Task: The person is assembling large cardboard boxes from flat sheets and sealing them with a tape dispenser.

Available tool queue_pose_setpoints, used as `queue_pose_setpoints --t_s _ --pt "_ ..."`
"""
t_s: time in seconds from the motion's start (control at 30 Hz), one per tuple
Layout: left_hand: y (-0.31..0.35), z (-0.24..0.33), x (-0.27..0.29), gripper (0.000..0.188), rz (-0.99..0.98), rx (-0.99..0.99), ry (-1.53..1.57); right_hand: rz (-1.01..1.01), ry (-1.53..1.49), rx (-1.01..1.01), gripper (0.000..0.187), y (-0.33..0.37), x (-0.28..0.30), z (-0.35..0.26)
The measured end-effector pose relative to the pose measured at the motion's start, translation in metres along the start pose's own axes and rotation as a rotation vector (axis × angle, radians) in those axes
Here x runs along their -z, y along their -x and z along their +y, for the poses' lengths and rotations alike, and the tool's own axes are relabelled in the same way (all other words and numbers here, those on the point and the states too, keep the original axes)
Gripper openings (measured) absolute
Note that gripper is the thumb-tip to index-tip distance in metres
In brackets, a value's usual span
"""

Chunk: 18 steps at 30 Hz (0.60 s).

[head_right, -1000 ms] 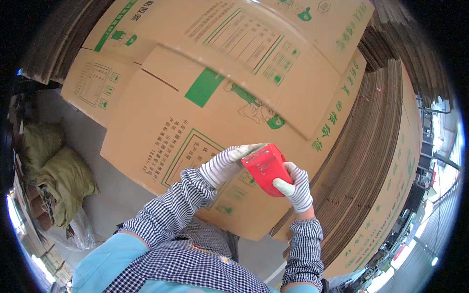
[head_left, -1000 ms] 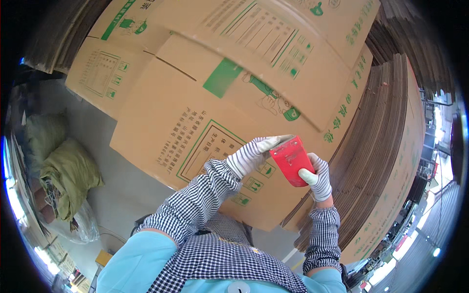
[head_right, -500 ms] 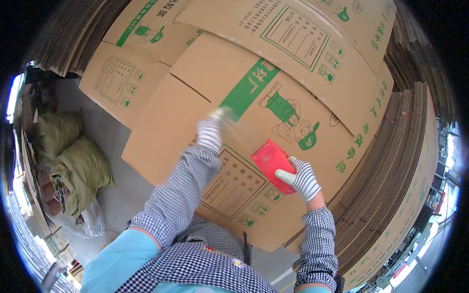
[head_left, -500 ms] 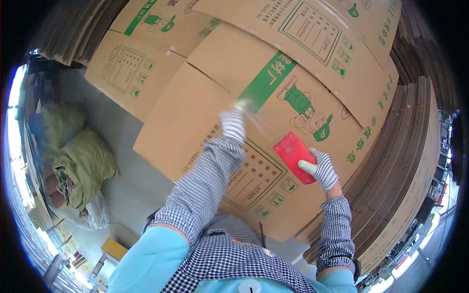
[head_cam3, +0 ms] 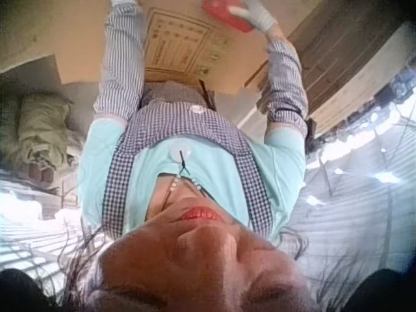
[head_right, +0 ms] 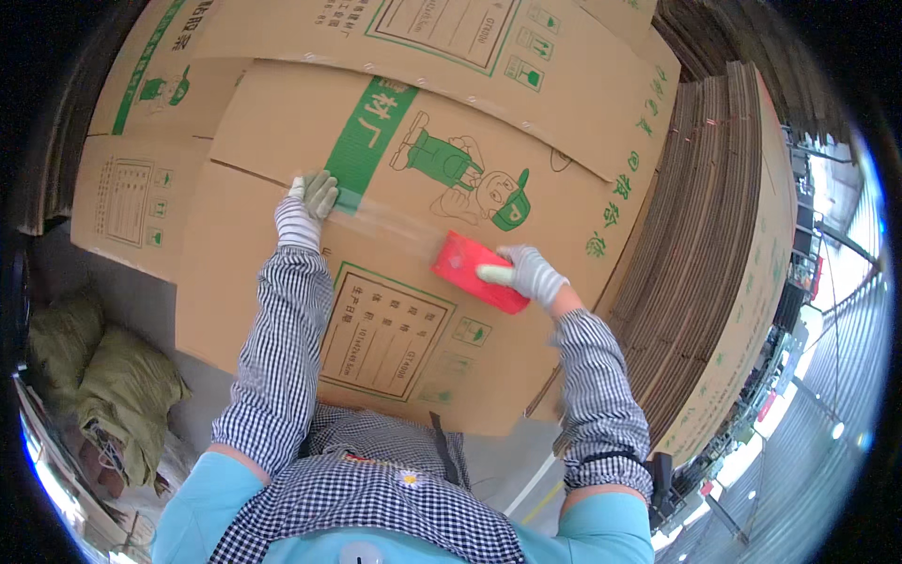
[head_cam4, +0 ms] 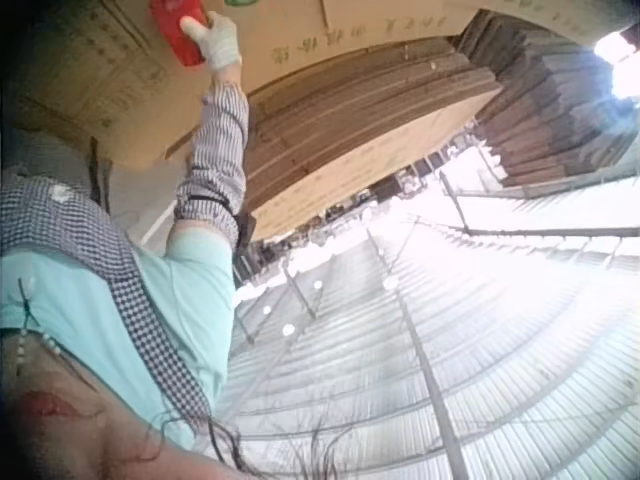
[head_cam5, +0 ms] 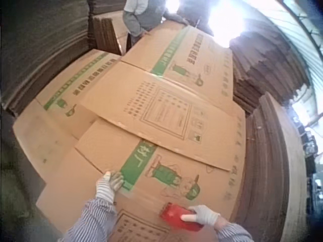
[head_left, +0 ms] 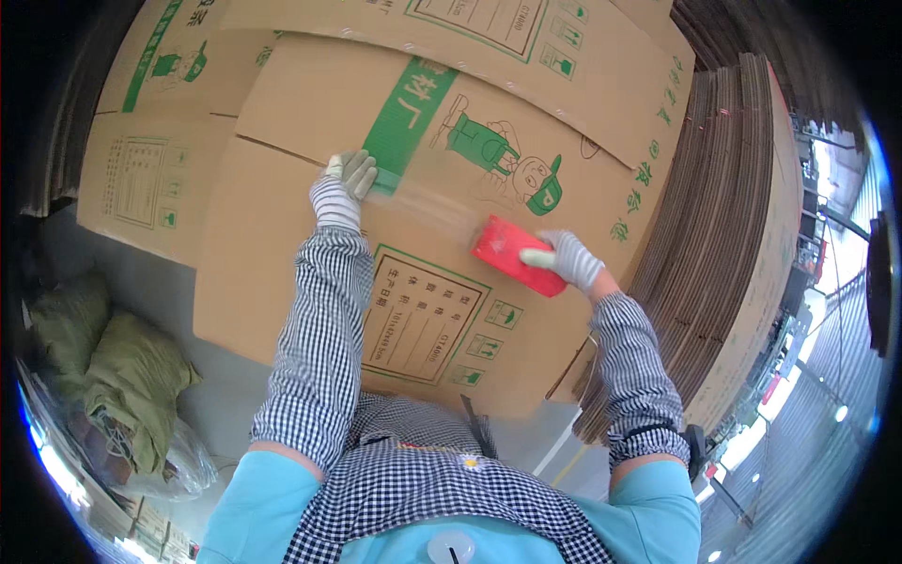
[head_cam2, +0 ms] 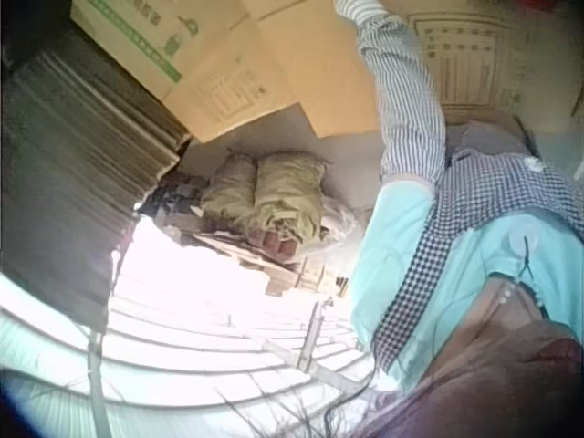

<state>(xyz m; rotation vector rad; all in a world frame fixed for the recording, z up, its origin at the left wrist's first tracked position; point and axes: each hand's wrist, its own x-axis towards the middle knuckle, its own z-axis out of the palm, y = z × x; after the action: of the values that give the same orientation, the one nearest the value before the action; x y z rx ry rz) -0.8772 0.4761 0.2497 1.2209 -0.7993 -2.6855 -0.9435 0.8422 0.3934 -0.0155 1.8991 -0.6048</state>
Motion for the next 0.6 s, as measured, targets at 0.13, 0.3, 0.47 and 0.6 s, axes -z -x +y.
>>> queue_pose_setpoints --t_s 0.13,0.3,0.47,0.6 --pt "0.004 -0.016 -0.027 0.039 0.245 -0.097 -0.043 0.119 -0.017 -0.092 0.054 0.057 0.016 0.111" --pt "-0.001 -0.007 -0.032 0.039 0.258 -0.084 -0.042 0.114 0.626 -0.534 0.065 0.048 0.039 0.113" --pt "-0.012 -0.008 -0.015 0.039 0.188 -0.170 -0.019 0.061 1.411 -0.369 0.041 0.005 -0.039 0.035" --pt "-0.026 -0.030 -0.039 0.042 0.084 0.127 0.153 0.045 1.725 -0.465 0.042 -0.030 -0.069 0.156"
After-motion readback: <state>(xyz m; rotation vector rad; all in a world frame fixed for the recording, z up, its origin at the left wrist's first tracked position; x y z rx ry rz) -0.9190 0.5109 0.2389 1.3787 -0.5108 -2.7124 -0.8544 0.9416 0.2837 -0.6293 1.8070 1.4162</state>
